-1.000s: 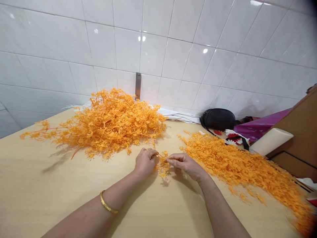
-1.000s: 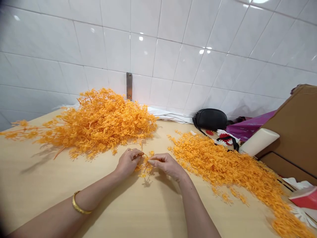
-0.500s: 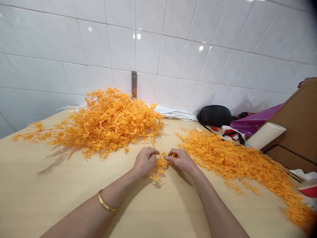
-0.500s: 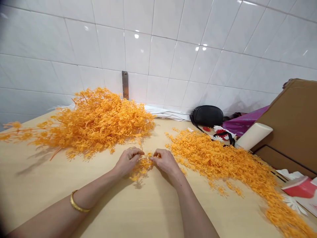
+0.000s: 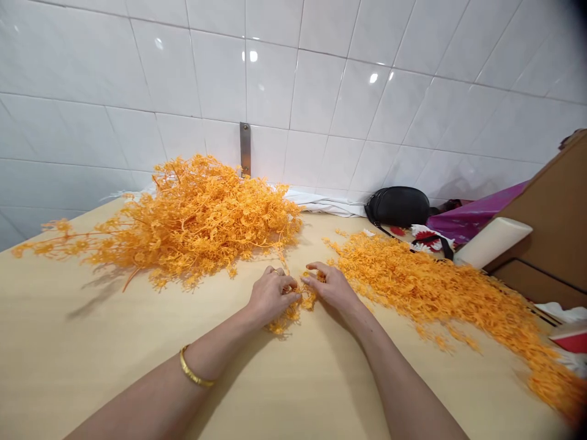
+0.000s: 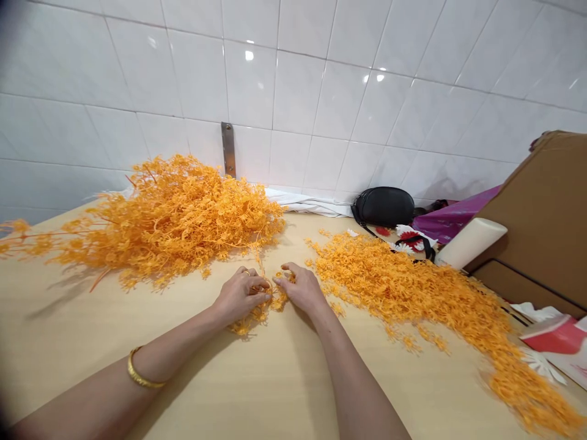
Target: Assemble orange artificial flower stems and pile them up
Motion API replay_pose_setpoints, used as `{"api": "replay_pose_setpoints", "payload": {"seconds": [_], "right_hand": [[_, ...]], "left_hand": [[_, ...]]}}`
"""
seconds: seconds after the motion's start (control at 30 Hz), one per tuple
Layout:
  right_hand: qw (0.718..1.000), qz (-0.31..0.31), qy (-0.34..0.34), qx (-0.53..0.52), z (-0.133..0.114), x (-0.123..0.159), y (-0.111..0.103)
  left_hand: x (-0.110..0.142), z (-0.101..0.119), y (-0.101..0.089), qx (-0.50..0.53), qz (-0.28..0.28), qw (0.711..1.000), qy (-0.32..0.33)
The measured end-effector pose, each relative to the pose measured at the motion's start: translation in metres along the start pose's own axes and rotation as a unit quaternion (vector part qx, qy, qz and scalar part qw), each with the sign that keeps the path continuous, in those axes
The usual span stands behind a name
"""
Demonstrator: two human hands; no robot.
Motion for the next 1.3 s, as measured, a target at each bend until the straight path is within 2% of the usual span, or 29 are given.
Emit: {"api": "replay_pose_setpoints", "payload": {"seconds": [0.13, 0.23, 0.37, 0.57, 0.67, 0.77, 0.9, 0.97, 1.07, 1.13, 1.23, 1.3], "right_hand": [[0.998, -0.045, -0.020, -0.030, -0.002, 0.001, 0.010], [0.989, -0.025, 0.001, -0.149, -0.003, 0.000, 0.009], [0.967, 0.016, 0.054, -0.247, 0.002, -0.002, 0.009], [0.961, -0.014, 0.060, -0.270, 0.001, 0.002, 0.020], [0.957, -0.037, 0.056, -0.282, -0.006, 0.005, 0.025], [0.957, -0.042, 0.058, -0.280, -0.009, 0.007, 0.026], [0.957, -0.041, 0.052, -0.283, -0.012, 0.008, 0.027], [0.965, -0.029, 0.032, -0.258, -0.015, 0.009, 0.027], [0.982, 0.043, 0.004, -0.185, -0.015, 0.005, 0.018], [0.976, 0.156, 0.029, -0.151, -0.005, -0.001, -0.004], [0.921, 0.366, 0.102, -0.090, 0.021, -0.006, -0.051], [0.895, 0.430, 0.120, -0.003, 0.032, -0.007, -0.075]], "left_hand": [[0.001, 0.001, 0.000, 0.008, -0.014, 1.000, 0.009], [0.000, 0.000, 0.000, 0.027, -0.003, 1.000, 0.007], [0.000, 0.000, -0.002, 0.025, 0.045, 0.999, -0.001], [0.004, 0.012, -0.014, 0.033, 0.154, 0.985, 0.068], [0.006, 0.019, -0.017, 0.025, 0.184, 0.976, 0.112], [0.006, 0.019, -0.016, 0.023, 0.167, 0.979, 0.112], [0.003, 0.016, -0.009, 0.044, 0.107, 0.992, 0.059], [0.001, 0.017, -0.005, 0.047, 0.078, 0.994, 0.052], [-0.001, 0.017, -0.003, 0.054, 0.070, 0.995, 0.042], [0.000, 0.013, -0.001, 0.058, 0.067, 0.996, 0.022], [0.003, 0.004, 0.001, 0.092, 0.068, 0.993, -0.013], [0.004, -0.004, -0.001, 0.153, 0.092, 0.983, -0.050]]}}
Point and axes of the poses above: each hand's wrist, its own x-axis away from the middle knuckle, its own y-axis out of the palm, z = x × y, the point moved 5 cm from there along -x, towards the middle knuckle, and after that the axes turned 10 degrees about z, right-handed, at the moved point
